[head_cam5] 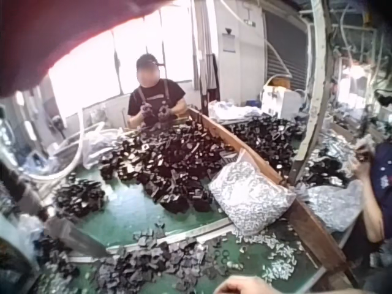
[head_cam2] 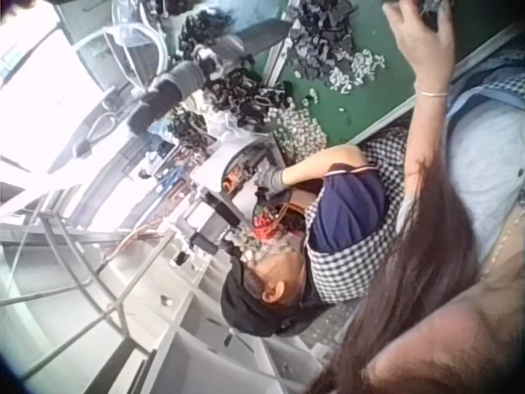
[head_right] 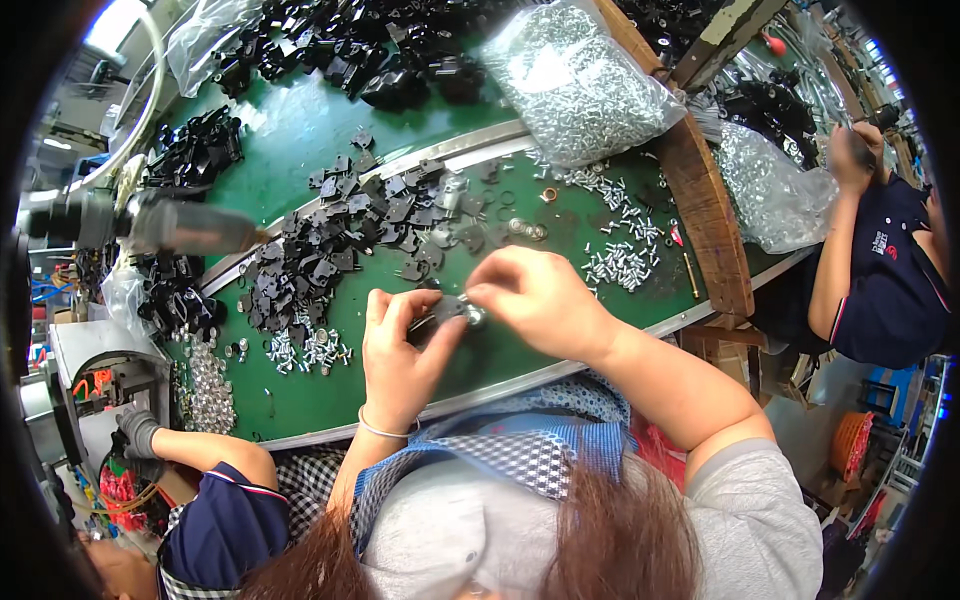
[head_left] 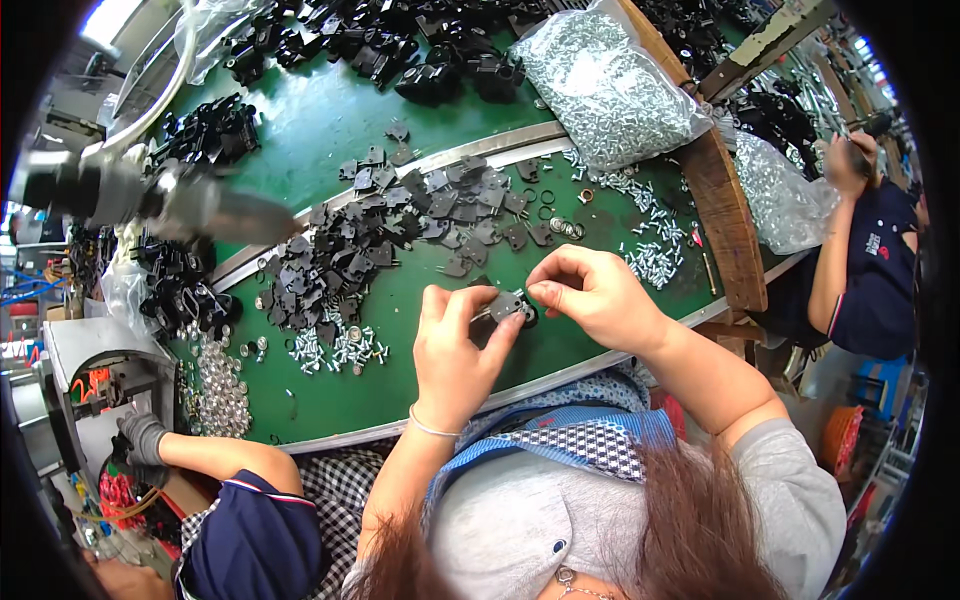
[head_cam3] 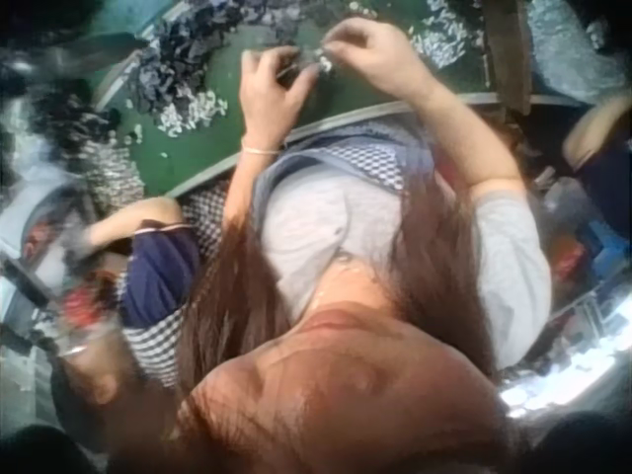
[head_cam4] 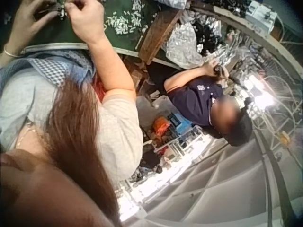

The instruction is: Assembling small mechanical components using a pneumatic screwdriver at a factory workbench.

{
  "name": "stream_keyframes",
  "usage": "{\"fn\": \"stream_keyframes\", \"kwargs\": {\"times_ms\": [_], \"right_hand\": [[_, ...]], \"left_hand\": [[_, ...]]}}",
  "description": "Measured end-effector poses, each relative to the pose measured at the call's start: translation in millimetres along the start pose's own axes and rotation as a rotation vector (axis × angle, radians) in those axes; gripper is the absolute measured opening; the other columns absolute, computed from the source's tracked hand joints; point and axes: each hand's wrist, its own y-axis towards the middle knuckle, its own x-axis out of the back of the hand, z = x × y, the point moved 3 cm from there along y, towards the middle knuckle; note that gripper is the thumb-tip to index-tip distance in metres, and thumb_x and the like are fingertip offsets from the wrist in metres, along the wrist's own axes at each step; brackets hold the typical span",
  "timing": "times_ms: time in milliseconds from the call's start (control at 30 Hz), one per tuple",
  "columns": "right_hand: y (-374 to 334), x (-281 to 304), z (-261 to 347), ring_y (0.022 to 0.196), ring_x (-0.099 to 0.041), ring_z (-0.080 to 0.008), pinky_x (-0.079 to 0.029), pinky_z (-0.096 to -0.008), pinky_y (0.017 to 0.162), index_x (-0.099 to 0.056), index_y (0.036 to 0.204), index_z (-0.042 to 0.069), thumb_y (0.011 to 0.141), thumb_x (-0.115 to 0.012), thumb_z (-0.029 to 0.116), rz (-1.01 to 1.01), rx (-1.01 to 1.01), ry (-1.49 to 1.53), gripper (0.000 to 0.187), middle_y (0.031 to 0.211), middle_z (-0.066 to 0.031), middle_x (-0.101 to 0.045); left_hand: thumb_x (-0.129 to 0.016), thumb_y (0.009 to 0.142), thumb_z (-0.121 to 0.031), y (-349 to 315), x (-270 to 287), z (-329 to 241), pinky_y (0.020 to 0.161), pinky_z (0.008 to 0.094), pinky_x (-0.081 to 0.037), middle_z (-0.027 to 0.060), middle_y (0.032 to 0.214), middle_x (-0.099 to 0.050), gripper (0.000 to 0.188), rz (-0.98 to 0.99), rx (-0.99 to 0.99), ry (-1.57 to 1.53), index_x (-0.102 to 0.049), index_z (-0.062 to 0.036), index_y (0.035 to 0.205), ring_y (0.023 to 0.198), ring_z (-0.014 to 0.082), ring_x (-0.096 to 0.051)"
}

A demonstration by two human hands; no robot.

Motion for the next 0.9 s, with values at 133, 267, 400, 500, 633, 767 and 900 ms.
{"fn": "stream_keyframes", "kwargs": {"times_ms": [133, 267, 400, 500, 633, 767, 900], "right_hand": [[-0.7, -1.0, 2.9, 0.074, -0.059, -0.0083, -0.050, -0.0239, 0.068, -0.063, 0.097, -0.003, 0.090, -0.063, 0.010, 0.002, 0.028, -0.016, 0.015, 0.083, -0.0032, -0.064], [1.6, -8.4, 8.0, 0.074, -0.058, -0.0081, -0.049, -0.0241, 0.068, -0.063, 0.097, -0.003, 0.090, -0.063, 0.009, 0.041, 0.088, -0.031, 0.014, 0.083, -0.0031, -0.064], [2.7, -11.7, 14.1, 0.076, -0.057, -0.0077, -0.049, -0.0239, 0.070, -0.064, 0.096, -0.003, 0.090, -0.063, 0.009, 0.073, 0.097, -0.093, 0.014, 0.083, -0.0029, -0.063], [3.8, -9.5, 13.3, 0.078, -0.057, -0.0074, -0.049, -0.0238, 0.071, -0.064, 0.096, -0.003, 0.090, -0.063, 0.009, 0.073, 0.076, -0.098, 0.014, 0.084, -0.0029, -0.063], [3.1, -7.0, 9.0, 0.079, -0.057, -0.0073, -0.049, -0.0237, 0.072, -0.064, 0.096, -0.004, 0.090, -0.063, 0.010, 0.048, 0.033, -0.032, 0.015, 0.085, -0.0030, -0.064], [2.7, -7.9, 4.0, 0.080, -0.057, -0.0075, -0.049, -0.0239, 0.073, -0.064, 0.097, -0.004, 0.090, -0.063, 0.010, 0.043, 0.011, 0.016, 0.015, 0.086, -0.0029, -0.064], [2.2, -9.5, 2.4, 0.080, -0.057, -0.0077, -0.049, -0.0243, 0.073, -0.064, 0.097, -0.004, 0.090, -0.063, 0.010, 0.053, 0.003, 0.036, 0.015, 0.086, -0.0029, -0.064]], "left_hand": [[-0.077, 0.072, -0.010, 0.6, -0.6, 0.5, 0.067, 0.0311, -0.049, 0.0085, 0.084, -0.055, 0.027, 0.015, 0.056, -0.025, -0.064, -0.0036, 0.095, 0.076, 0.0215, -0.055], [-0.077, 0.071, -0.010, 0.0, -0.5, -2.5, 0.068, 0.0310, -0.050, 0.0085, 0.086, -0.054, 0.027, 0.014, 0.078, 0.008, -0.063, -0.0034, 0.093, 0.075, 0.0214, -0.056], [-0.077, 0.071, -0.011, -1.8, 0.2, -3.8, 0.068, 0.0310, -0.051, 0.0087, 0.087, -0.054, 0.027, -0.018, 0.066, 0.038, -0.062, -0.0031, 0.093, 0.075, 0.0209, -0.057], [-0.077, 0.071, -0.011, -2.4, 3.6, -3.8, 0.069, 0.0310, -0.052, 0.0089, 0.087, -0.053, 0.027, -0.047, 0.017, 0.002, -0.062, -0.0031, 0.092, 0.075, 0.0207, -0.057], [-0.077, 0.071, -0.011, 0.6, 8.4, -4.2, 0.068, 0.0307, -0.051, 0.0091, 0.087, -0.053, 0.028, 0.012, 0.063, -0.004, -0.062, -0.0029, 0.093, 0.074, 0.0203, -0.057], [-0.078, 0.071, -0.011, 0.3, 4.5, -2.5, 0.067, 0.0303, -0.051, 0.0093, 0.087, -0.054, 0.028, 0.040, 0.063, 0.017, -0.062, -0.0025, 0.093, 0.074, 0.0201, -0.057], [-0.078, 0.071, -0.011, -2.4, 2.0, 0.4, 0.066, 0.0298, -0.050, 0.0090, 0.087, -0.054, 0.028, 0.032, 0.025, 0.017, -0.063, -0.0020, 0.093, 0.074, 0.0195, -0.057]]}}
